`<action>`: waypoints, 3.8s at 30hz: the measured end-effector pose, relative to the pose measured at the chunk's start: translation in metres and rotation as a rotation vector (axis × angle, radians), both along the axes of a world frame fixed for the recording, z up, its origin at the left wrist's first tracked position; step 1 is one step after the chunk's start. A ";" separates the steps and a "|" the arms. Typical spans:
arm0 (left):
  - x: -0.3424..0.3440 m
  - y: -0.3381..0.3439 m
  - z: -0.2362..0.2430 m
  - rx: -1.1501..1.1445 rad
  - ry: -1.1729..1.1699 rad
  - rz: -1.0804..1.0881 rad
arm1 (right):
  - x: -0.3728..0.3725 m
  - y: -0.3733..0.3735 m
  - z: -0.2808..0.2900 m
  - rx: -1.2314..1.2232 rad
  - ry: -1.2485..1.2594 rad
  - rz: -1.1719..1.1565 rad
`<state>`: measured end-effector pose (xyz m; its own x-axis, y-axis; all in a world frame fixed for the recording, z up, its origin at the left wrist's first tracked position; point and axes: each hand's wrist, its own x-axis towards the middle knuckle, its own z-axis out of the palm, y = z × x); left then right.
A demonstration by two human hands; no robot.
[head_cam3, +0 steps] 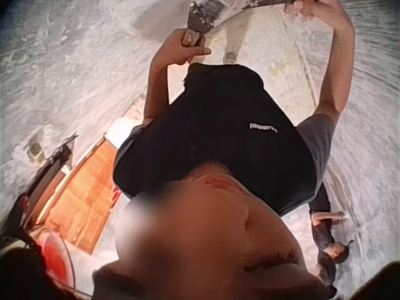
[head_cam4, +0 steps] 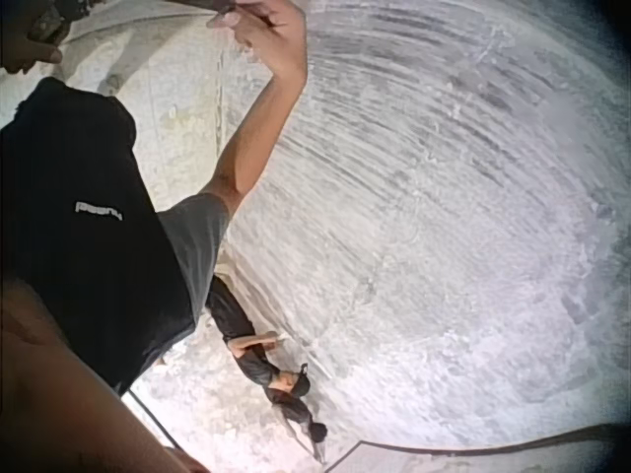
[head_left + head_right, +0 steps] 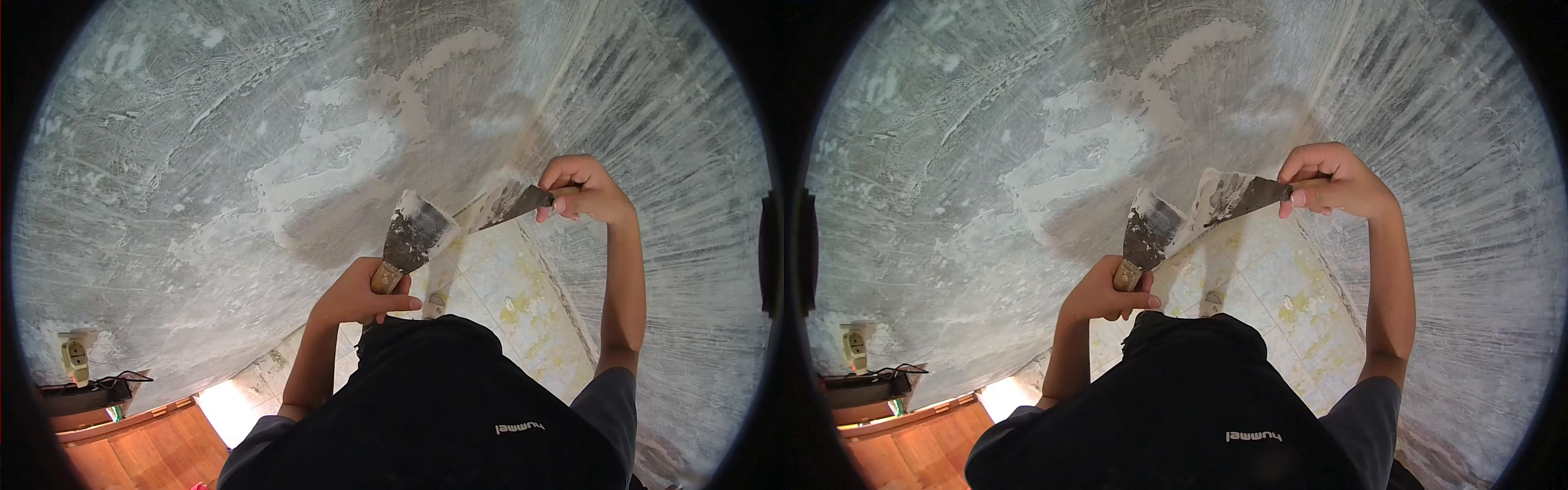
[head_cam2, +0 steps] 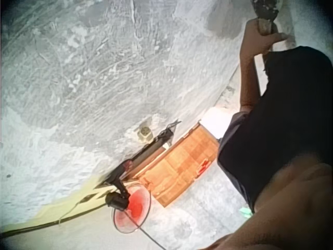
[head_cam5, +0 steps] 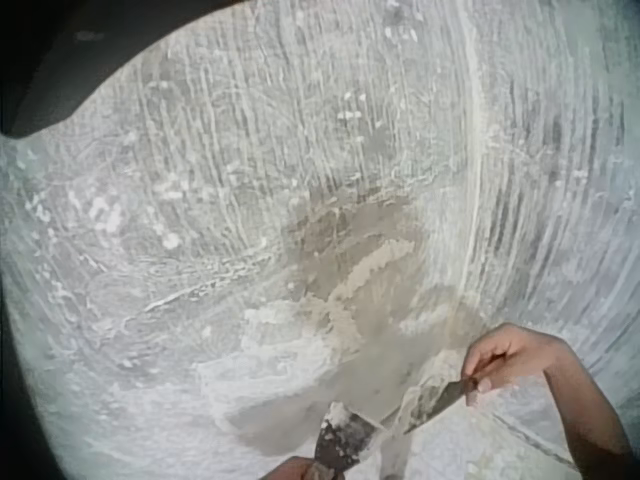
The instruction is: The person applies wall putty to a concrete wall and smooths it with putty knives.
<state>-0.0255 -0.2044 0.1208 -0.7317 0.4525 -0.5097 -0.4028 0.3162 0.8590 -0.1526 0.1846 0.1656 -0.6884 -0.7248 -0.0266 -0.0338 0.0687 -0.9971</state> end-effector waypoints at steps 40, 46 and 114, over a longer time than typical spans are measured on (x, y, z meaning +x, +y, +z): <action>0.009 0.076 0.003 0.609 -0.602 -0.450 | 0.010 -0.045 -0.190 -0.805 -0.287 0.163; 0.010 0.075 -0.005 0.709 -0.708 -0.456 | 0.005 -0.053 -0.179 -0.995 -0.162 0.358; -0.003 0.052 -0.021 0.234 0.018 -0.060 | 0.108 -0.027 -0.002 0.141 0.381 -0.674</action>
<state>-0.0283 -0.1528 0.0999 -0.7082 0.5994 -0.3731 -0.3733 0.1307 0.9185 -0.0446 0.1578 0.1637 -0.9586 -0.1553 0.2385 -0.2773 0.3208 -0.9056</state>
